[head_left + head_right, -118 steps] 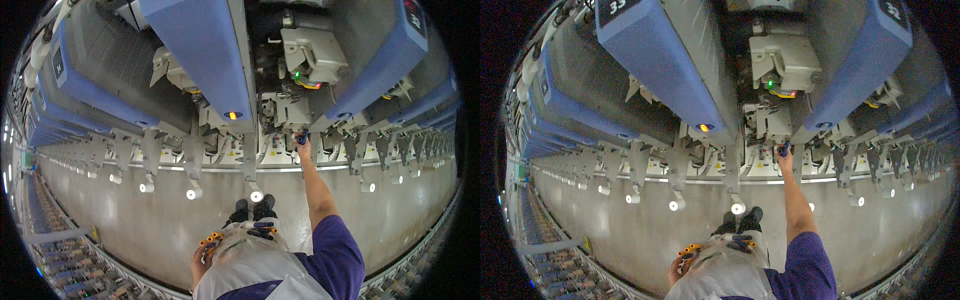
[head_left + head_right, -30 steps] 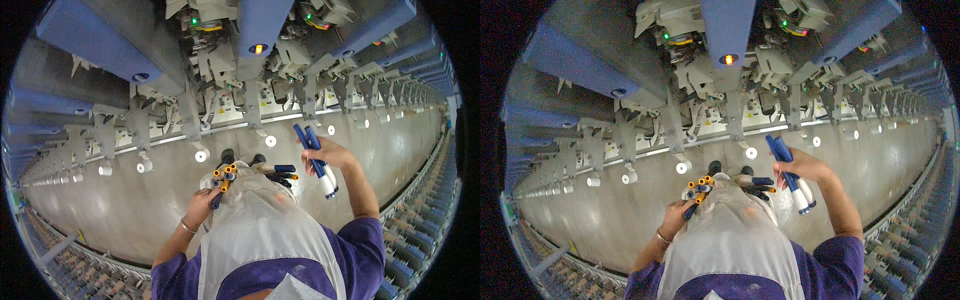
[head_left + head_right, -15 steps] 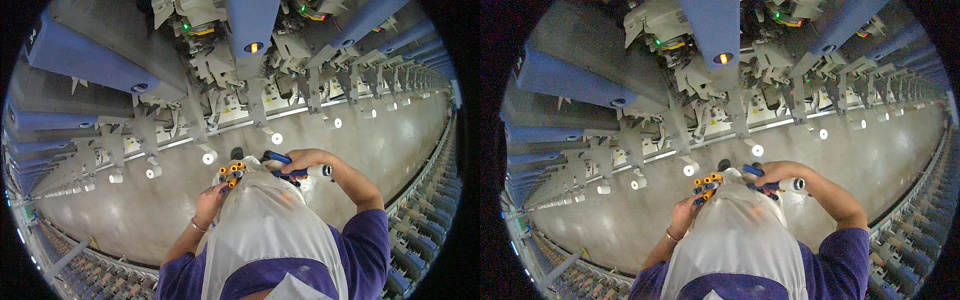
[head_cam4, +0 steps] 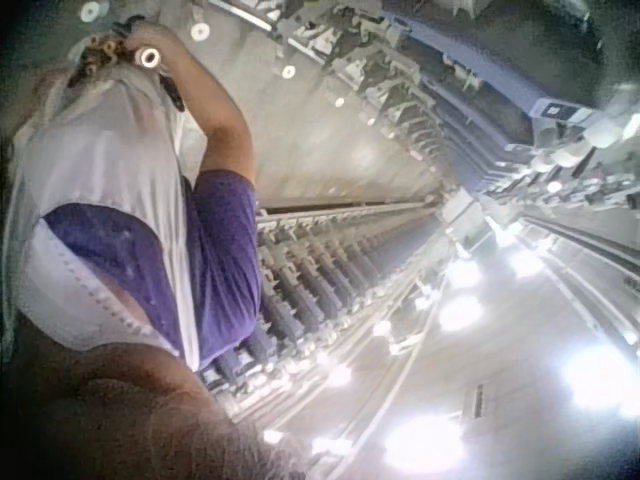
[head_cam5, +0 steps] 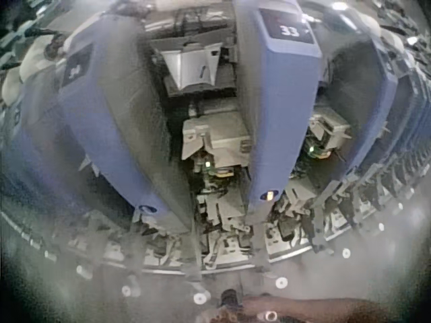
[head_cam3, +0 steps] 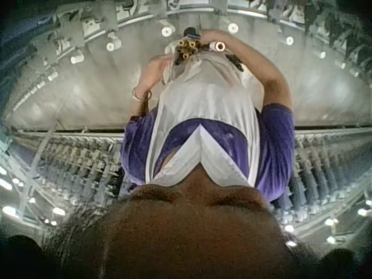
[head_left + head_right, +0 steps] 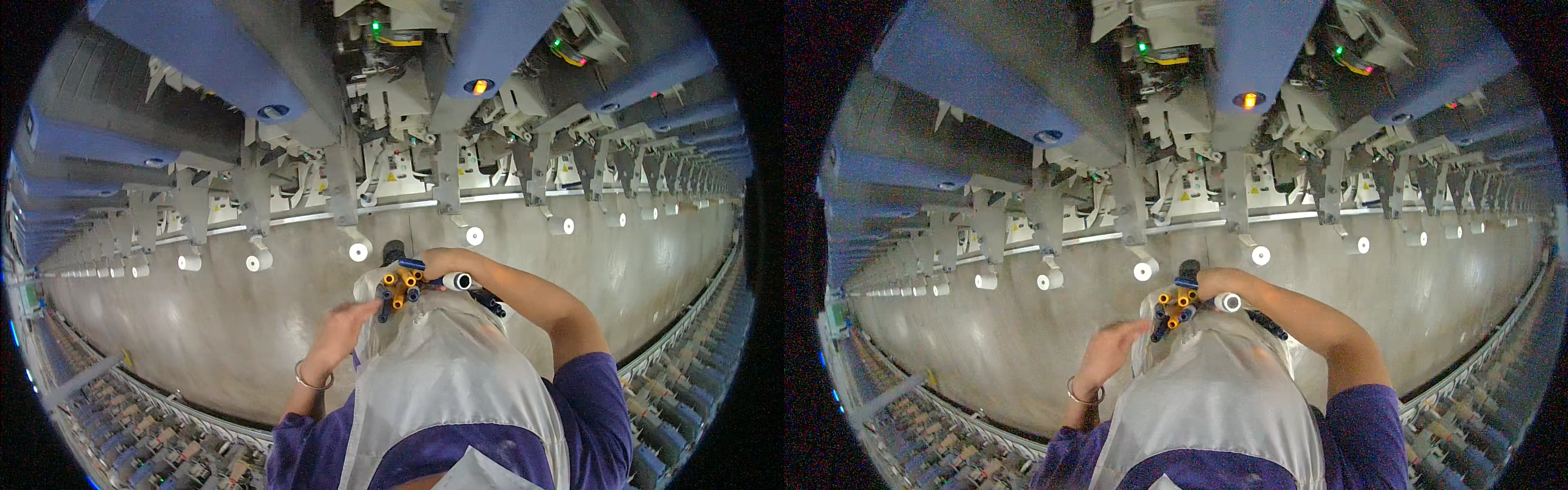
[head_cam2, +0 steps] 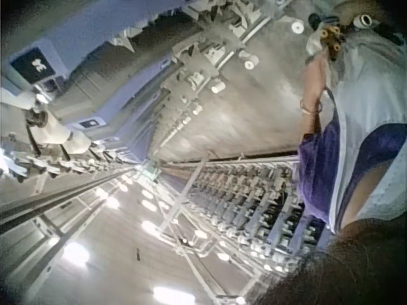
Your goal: The person walks along a row of textile machines and replaces empty spools with new ones. They remove empty spools from the top of each machine and install new spools, occasionally using a yellow tool to assist with the process.
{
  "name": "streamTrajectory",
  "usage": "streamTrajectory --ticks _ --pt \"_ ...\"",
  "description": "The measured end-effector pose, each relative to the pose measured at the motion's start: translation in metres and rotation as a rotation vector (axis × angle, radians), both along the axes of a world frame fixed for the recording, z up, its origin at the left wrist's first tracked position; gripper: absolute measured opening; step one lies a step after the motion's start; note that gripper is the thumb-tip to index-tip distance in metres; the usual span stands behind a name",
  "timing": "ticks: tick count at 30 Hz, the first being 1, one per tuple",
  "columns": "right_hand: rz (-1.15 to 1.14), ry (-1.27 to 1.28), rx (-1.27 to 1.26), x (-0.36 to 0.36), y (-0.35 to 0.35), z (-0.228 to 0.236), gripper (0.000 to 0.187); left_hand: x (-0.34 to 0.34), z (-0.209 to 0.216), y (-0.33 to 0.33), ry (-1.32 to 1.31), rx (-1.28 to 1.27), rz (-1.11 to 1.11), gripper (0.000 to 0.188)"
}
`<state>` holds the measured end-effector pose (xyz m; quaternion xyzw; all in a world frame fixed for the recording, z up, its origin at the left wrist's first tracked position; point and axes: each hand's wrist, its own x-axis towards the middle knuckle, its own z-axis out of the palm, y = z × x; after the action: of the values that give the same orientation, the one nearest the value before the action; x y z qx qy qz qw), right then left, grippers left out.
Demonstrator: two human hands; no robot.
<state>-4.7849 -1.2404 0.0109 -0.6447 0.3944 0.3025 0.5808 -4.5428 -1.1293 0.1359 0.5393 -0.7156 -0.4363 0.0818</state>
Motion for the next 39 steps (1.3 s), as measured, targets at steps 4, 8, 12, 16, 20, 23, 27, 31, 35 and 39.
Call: streamTrajectory --ticks 4,8,12,16,20,23,27,31,35,39 --pt "-0.019 0.087 -0.066 0.006 0.009 0.003 0.035 -0.023 -0.009 -0.007 0.138 -0.171 0.036 0.031" --pt "-0.091 0.146 -0.172 0.019 0.026 -0.002 0.041 -0.028 -0.038 0.005 0.158 -0.120 -0.125 0.037" --pt "-0.269 0.161 -0.323 0.019 0.041 -0.016 0.038 -0.015 -0.038 0.009 0.193 -0.231 -0.193 0.038" --pt "-0.257 0.103 -0.368 0.012 0.050 -0.033 0.035 -0.016 -0.016 -0.005 0.225 -0.132 -0.119 0.039" --pt "-0.357 0.104 -0.612 0.024 0.062 -0.053 0.036 -0.046 0.010 -0.018 0.238 -0.194 -0.154 0.034" --pt "-0.404 0.161 -0.481 0.030 0.062 -0.060 0.041 -0.068 0.009 -0.023 0.302 -0.032 -0.356 0.032" --pt "-0.581 0.126 -0.421 -0.004 0.041 -0.034 0.050 -0.069 0.002 -0.027 0.206 0.015 -0.598 0.031" --pt "-0.896 -0.157 -0.077 -0.084 0.013 0.023 0.052 -0.056 0.008 -0.034 0.141 -0.022 -0.678 0.025" --pt "-1.278 -0.383 0.522 -0.135 0.036 0.054 0.038 -0.054 0.011 -0.043 0.228 0.044 -0.670 0.030" --pt "-1.800 -0.664 0.704 -0.140 0.083 0.064 0.024 -0.067 0.004 -0.047 -0.008 -0.054 -0.665 0.031"
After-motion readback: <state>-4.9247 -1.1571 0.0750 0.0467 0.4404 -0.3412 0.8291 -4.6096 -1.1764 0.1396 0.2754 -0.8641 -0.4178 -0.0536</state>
